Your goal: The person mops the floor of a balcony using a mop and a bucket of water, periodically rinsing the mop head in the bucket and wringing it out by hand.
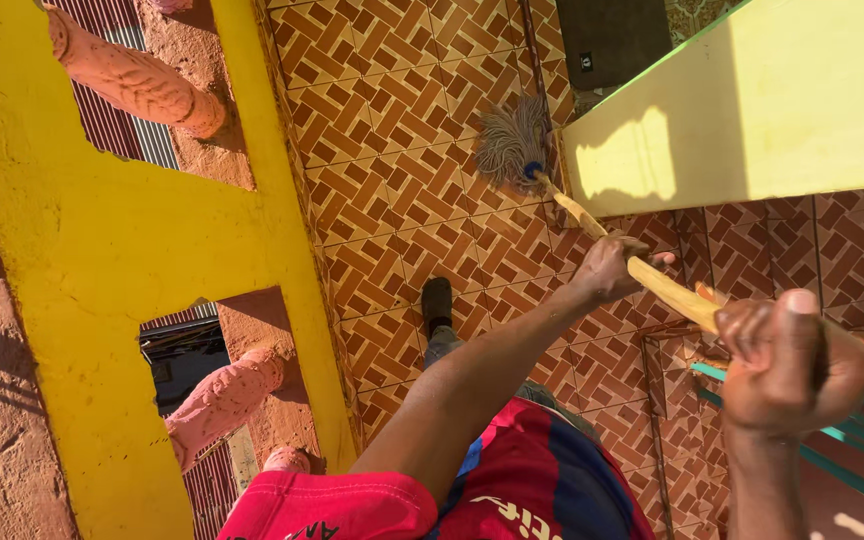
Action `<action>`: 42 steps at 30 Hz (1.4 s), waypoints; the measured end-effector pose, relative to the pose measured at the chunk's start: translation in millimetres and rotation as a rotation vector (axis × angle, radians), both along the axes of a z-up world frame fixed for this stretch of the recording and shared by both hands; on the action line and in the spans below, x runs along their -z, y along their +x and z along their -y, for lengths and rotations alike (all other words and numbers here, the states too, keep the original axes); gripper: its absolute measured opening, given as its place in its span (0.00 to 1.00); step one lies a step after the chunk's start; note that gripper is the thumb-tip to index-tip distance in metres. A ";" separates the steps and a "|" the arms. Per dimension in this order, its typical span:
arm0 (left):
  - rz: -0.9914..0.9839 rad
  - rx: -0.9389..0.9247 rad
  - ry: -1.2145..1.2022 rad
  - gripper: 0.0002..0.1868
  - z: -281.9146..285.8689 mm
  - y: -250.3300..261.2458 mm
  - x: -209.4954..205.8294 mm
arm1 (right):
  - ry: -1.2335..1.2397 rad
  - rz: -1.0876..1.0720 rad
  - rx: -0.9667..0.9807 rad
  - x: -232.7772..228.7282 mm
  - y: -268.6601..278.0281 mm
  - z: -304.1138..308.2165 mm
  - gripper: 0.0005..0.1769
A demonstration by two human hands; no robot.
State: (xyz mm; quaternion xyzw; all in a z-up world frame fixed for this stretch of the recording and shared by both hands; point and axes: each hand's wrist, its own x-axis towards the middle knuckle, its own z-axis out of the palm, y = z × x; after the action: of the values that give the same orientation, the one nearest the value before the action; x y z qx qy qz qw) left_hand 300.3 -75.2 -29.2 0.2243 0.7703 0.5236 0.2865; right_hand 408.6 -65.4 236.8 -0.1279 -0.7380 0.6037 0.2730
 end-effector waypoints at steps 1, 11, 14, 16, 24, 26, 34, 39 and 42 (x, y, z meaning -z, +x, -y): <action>0.003 0.007 -0.005 0.32 -1.3 8.0 -15.5 | -0.053 -0.005 0.056 -6.2 8.3 -20.6 0.32; -0.282 0.294 0.019 0.21 -2.6 31.3 -11.4 | -0.395 -0.154 0.232 36.6 81.9 -135.0 0.29; -0.338 0.245 -0.103 0.17 28.5 34.0 4.9 | -0.423 -0.153 0.198 37.8 69.0 -97.6 0.28; -0.358 0.152 -0.106 0.15 66.2 39.4 11.8 | -0.373 -0.095 0.241 40.1 55.9 -66.0 0.28; -0.448 -0.112 -0.242 0.12 167.5 98.4 13.6 | -0.569 0.026 0.000 32.1 67.2 -3.3 0.30; -0.422 -0.189 -0.143 0.10 163.3 125.0 11.2 | -0.451 0.067 -0.143 15.7 79.2 -13.2 0.29; -0.721 -0.551 0.002 0.17 40.3 179.0 -8.8 | -0.213 0.140 -0.327 -70.5 130.6 -67.2 0.32; -0.250 -0.322 0.123 0.16 18.3 180.7 -38.3 | 0.178 0.159 -0.439 -97.7 155.9 -45.0 0.21; -0.232 -0.244 0.020 0.21 7.5 182.4 -28.5 | 0.387 0.361 -0.423 -82.2 167.1 -35.2 0.26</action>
State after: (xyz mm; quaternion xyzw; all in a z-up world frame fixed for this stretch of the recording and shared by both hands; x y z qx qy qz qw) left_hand 482.7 -82.7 -0.7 0.1912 0.8144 0.5329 0.1277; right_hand 575.7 -30.2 319.0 -0.0224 -0.8855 0.4634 0.0257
